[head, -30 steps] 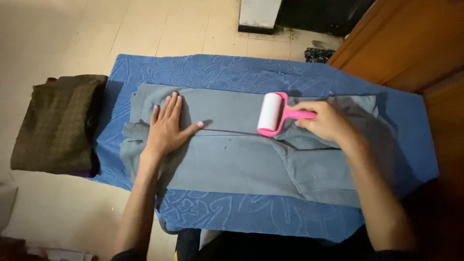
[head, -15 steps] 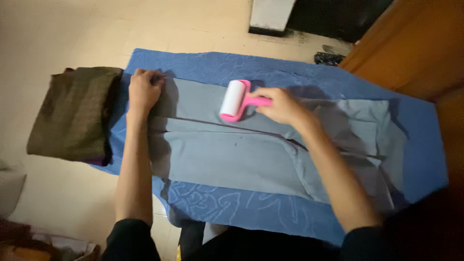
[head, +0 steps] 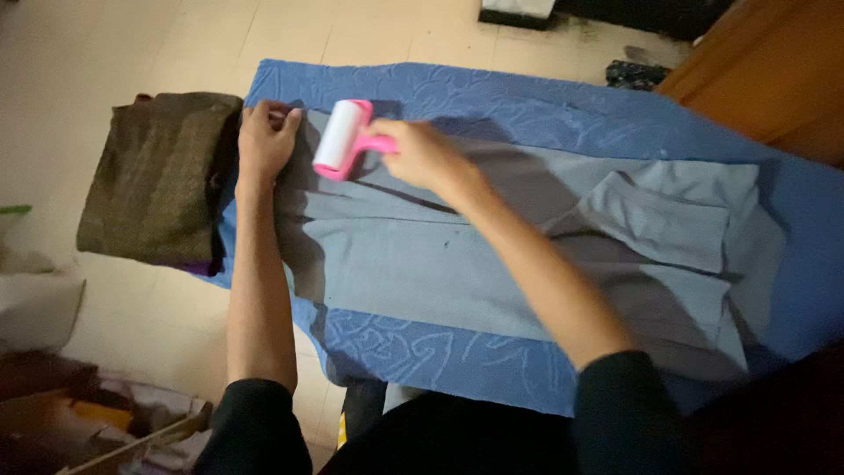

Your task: The person uses a pink lint roller to clean a grey polo shirt laid out on a blue patterned surface. They roll the tool over the shirt's body and sleeves, fold the shirt into a neat square, and then button the collar. The person continues to roll the folded shirt to remove any remaining lint.

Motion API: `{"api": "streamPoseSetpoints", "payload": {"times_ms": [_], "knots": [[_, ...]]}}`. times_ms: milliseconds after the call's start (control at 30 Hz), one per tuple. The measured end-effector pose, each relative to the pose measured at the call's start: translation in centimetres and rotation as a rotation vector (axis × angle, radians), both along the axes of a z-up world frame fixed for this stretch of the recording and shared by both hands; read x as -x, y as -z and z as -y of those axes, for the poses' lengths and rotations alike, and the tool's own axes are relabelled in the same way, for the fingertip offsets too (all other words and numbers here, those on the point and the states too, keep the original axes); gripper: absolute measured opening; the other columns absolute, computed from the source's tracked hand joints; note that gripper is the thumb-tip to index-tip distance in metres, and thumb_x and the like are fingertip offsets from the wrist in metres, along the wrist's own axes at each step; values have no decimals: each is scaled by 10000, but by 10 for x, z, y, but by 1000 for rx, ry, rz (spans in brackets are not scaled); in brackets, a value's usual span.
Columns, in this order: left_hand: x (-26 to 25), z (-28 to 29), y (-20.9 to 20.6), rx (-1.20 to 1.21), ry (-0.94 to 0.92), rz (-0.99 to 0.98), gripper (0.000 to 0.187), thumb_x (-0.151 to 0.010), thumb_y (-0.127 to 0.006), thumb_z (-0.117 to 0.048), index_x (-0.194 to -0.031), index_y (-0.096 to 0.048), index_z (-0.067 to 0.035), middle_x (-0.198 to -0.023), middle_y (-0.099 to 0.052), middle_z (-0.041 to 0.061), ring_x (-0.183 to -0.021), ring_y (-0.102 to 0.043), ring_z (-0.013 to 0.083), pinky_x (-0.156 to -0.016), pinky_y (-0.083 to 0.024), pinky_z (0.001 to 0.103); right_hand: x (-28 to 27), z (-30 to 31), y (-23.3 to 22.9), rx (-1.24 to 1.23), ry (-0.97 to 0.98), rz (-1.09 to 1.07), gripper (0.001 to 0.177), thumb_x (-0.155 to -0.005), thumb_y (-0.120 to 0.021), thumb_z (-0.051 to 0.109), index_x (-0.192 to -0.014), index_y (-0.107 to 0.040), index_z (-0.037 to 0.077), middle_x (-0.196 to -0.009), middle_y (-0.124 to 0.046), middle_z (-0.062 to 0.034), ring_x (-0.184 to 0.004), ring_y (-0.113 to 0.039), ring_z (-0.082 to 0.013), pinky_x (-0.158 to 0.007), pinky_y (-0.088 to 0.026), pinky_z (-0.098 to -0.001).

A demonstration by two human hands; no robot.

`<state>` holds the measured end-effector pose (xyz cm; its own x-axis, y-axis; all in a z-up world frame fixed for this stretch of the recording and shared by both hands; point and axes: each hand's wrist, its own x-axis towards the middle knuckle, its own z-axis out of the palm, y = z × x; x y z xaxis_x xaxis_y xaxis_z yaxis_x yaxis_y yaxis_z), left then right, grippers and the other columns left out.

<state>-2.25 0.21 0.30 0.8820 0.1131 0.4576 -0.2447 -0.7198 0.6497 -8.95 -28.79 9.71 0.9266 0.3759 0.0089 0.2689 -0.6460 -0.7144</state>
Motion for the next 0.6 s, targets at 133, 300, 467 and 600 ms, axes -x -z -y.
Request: {"api": "streamPoseSetpoints", "payload": {"times_ms": [133,300,467,600], "knots": [[38,23,-8,-568,-321,217,527,-903,-782,-502,-941,-664,10,-938,-668,240,-845,-662,417,-720,-554,489,36,68,-18,84,-9,158,430,-888,-688,143,-1314,-690,204,-1027,-775,-144,-834,-751,-276,-717,-568,-407],[63,29,-9,-520,-272,-151,617,-994,-683,-583,-982,-646,33,-900,-706,254,-791,-702,473,-655,-565,540,93,166,-41,209,72,134,426,-887,-735,150,-1311,-709,183,-974,-768,-140,-738,-706,-223,-669,-545,-383],[64,2,-27,-496,-168,-245,579,-1071,-617,-543,-973,-648,27,-873,-700,303,-793,-686,505,-661,-559,558,131,221,-50,257,241,-67,441,-873,-763,145,-1310,-709,176,-906,-765,-107,-717,-664,-180,-676,-535,-341],[72,2,-36,-524,-144,-243,529,-1075,-570,-496,-955,-664,11,-875,-696,319,-796,-681,518,-675,-550,582,133,231,-40,144,158,41,448,-851,-784,169,-1291,-706,142,-920,-759,-88,-746,-642,-142,-697,-527,-318]]}}
